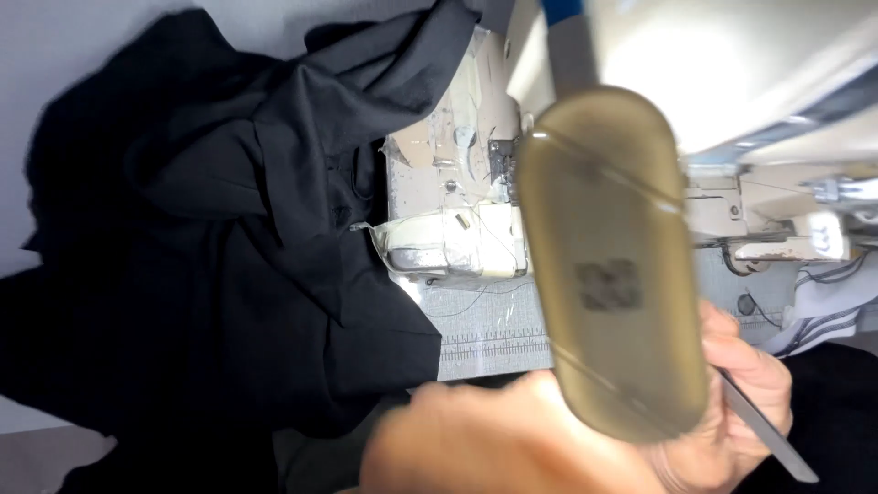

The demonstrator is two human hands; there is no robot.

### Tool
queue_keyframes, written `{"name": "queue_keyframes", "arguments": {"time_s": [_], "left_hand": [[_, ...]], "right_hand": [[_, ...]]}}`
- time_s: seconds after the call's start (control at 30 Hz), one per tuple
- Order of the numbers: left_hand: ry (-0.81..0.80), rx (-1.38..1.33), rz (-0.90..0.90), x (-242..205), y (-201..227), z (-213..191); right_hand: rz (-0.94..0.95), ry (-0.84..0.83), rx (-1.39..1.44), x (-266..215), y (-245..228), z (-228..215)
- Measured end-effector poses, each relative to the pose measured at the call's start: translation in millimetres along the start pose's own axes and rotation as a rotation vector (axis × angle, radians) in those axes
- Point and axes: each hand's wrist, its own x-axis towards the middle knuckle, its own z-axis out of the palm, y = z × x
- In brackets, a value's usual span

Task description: Threading an industrial sewing machine using tweezers and thread snips

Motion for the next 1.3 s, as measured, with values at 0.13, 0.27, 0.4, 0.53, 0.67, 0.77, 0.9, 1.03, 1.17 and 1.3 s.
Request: {"name": "queue_keyframes", "arguments": {"time_s": [0.13, 0.27, 0.4, 0.53, 0.67, 0.77, 0.9, 1.03, 1.17, 1.3], "left_hand": [[-0.225, 1.155, 0.439, 15, 102, 17], [-0.277, 1.063, 0.379, 36, 114, 7], [0.001, 1.09, 0.436, 40, 108, 8], [-0.124, 1.082, 0.364, 38, 99, 9], [-0.111, 1.057, 0.354, 36, 91, 11], [-0.129, 1.062, 0.371, 36, 94, 10], [-0.046, 1.054, 0.469, 35, 94, 10], [0.052, 1.123, 0.619, 37, 84, 12], [0.058, 1.122, 0.627, 36, 90, 14], [0.055, 1.131, 0.631, 37, 96, 13]], "right_hand": [[-0.132, -0.078, -0.011, 15, -16, 35], [-0.176, -0.22, -0.127, 19, -54, 58], [-0.321, -0.218, -0.236, 27, -65, 67], [-0.443, -0.176, -0.273, 27, -55, 71], [-0.424, -0.136, -0.204, 25, -54, 77], [-0.476, -0.163, -0.228, 29, -56, 79], [-0.511, -0.185, -0.154, 30, -53, 80], [-0.516, -0.042, -0.077, 32, -57, 92], [-0.509, -0.052, -0.062, 33, -58, 92], [-0.494, -0.084, -0.047, 32, -58, 92]]}}
